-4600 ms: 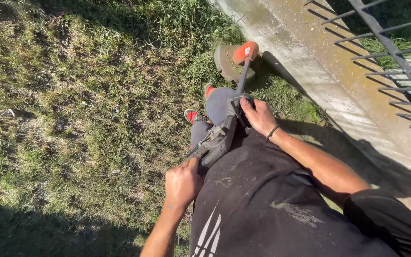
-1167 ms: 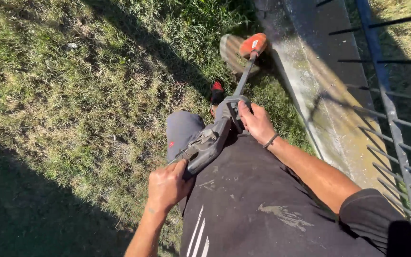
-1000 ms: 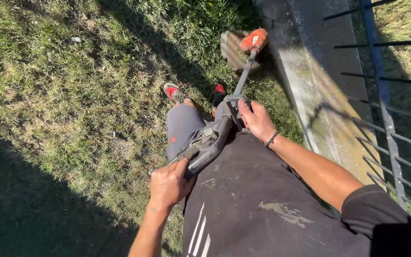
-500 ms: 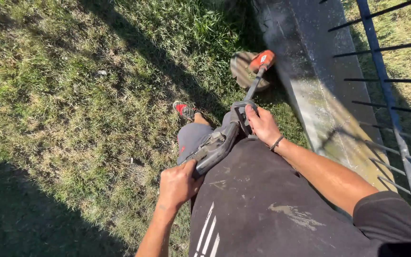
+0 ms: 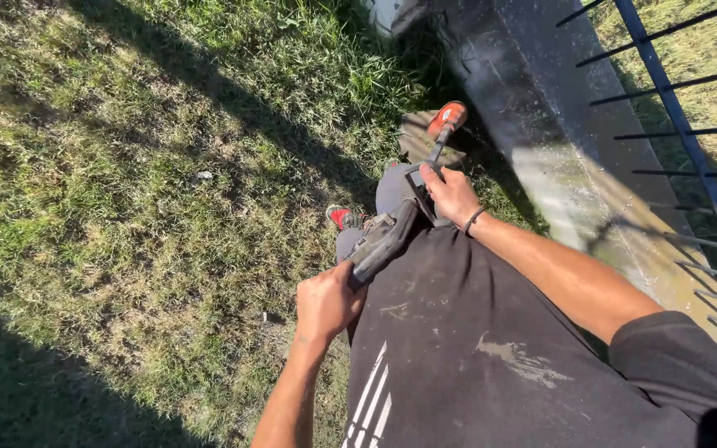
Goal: Using a string trimmer to clear grass around the wheels of a trailer and along a metal fence.
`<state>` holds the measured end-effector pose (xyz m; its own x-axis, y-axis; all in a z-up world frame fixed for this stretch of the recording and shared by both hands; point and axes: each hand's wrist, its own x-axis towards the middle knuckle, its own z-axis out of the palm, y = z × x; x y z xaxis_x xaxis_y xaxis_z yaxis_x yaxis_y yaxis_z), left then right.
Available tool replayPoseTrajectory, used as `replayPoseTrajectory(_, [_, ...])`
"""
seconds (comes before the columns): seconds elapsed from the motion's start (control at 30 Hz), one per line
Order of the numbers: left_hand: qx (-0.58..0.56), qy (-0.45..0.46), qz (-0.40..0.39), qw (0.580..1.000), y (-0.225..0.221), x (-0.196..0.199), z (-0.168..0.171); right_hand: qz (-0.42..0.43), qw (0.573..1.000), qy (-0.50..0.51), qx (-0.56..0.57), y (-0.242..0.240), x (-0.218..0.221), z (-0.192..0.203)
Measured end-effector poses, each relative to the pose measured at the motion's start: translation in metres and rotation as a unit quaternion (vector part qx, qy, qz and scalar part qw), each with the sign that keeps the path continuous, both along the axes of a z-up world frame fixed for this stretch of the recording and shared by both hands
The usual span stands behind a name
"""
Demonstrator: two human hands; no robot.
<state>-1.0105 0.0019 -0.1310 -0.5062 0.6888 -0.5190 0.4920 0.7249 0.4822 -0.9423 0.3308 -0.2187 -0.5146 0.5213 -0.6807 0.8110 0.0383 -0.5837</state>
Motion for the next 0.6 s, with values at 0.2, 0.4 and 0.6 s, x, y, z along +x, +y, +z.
replayPoseTrajectory(0.2, [-0.004,-0.009,0.008,1.000,0.020,-0.029,0.009,0.002,1.000,-0.021,0.019,0.017,-0.030,-0.002])
replayPoseTrajectory(0.4, [0.019,-0.023,0.030,0.999,0.043,-0.051,-0.007,0.013,1.000,-0.009,0.006,0.050,-0.061,-0.021])
replayPoseTrajectory(0.6, [0.031,-0.005,0.042,0.999,0.070,-0.075,-0.018,0.015,0.999,0.018,-0.024,0.076,-0.100,-0.023])
